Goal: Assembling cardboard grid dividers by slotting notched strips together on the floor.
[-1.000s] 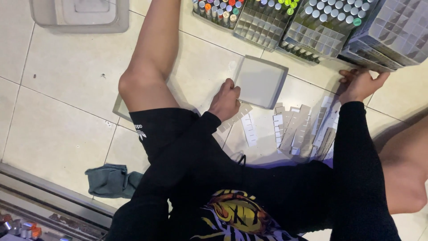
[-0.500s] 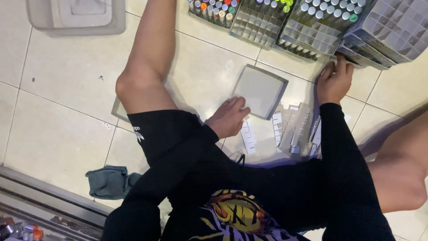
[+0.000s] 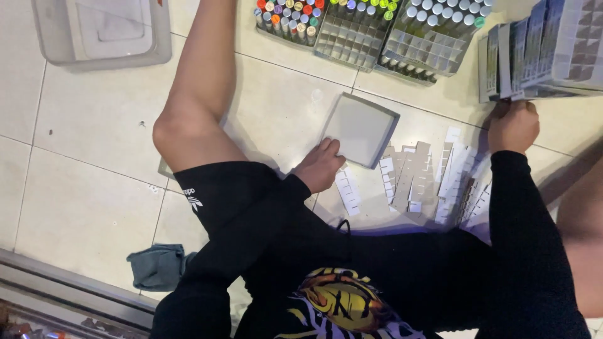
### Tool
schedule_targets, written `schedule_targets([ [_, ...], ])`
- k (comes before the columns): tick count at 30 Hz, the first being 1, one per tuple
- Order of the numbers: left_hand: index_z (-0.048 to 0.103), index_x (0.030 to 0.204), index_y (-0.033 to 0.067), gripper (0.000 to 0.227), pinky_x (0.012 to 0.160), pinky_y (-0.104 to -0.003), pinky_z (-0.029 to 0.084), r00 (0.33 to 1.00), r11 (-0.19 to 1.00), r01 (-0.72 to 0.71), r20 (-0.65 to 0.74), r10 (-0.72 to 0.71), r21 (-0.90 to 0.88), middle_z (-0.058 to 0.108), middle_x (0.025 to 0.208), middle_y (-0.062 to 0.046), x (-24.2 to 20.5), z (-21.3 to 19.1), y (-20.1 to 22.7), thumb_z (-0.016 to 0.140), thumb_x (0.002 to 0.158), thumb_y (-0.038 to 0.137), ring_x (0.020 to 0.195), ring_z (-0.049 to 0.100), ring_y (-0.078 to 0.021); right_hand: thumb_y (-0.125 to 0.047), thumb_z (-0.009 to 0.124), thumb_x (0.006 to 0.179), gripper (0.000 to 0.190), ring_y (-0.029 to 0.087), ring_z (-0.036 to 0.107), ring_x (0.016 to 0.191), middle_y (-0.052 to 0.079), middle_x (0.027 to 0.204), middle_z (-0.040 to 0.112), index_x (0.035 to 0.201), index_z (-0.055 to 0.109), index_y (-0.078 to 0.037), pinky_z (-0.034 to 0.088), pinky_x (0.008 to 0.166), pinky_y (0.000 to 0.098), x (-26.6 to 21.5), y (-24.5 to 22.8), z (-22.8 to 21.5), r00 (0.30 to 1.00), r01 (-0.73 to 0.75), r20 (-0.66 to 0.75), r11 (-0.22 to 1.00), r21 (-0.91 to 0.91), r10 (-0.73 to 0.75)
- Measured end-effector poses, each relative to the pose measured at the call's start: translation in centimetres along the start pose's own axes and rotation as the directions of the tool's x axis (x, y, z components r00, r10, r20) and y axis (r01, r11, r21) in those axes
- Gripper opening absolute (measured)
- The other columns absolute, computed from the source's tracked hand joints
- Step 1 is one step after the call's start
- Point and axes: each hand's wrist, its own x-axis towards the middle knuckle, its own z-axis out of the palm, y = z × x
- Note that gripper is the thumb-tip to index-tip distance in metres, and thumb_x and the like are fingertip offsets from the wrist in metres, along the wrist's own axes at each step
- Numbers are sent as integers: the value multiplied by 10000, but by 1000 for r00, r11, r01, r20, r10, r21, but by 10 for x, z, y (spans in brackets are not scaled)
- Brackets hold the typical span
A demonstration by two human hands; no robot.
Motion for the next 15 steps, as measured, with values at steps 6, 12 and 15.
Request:
schedule_targets([
  [6,681,837,-19,255,886,-463,521,979,996,81,183,-87,41,548,1111,-230,12,-6,7,488,739,-154,1140,451,-390,-71,723,935,196,421,646,737,207,894,664,1117,772,-16,550,633,495,-26,36,-10,992,53,-112,996,-77,-61],
  [12,691,900,-4,285,932,-468,498,937,991,131,322,-133,29,528,1175,-220,12,-25,13,464,772,-119,1160,432,-377,-176,796,969,116,401,717,723,179,848,751,992,801,-62,583,658,472,-63,64,-22,994,-91,-78,987,-135,81],
  [15,676,825,17,267,906,-453,506,941,994,108,319,-113,33,541,1109,-204,12,-24,8,459,750,-118,1104,453,-362,-177,830,1007,162,390,722,664,189,798,748,918,799,-45,575,568,481,-85,81,-27,966,-255,-75,953,-164,246],
])
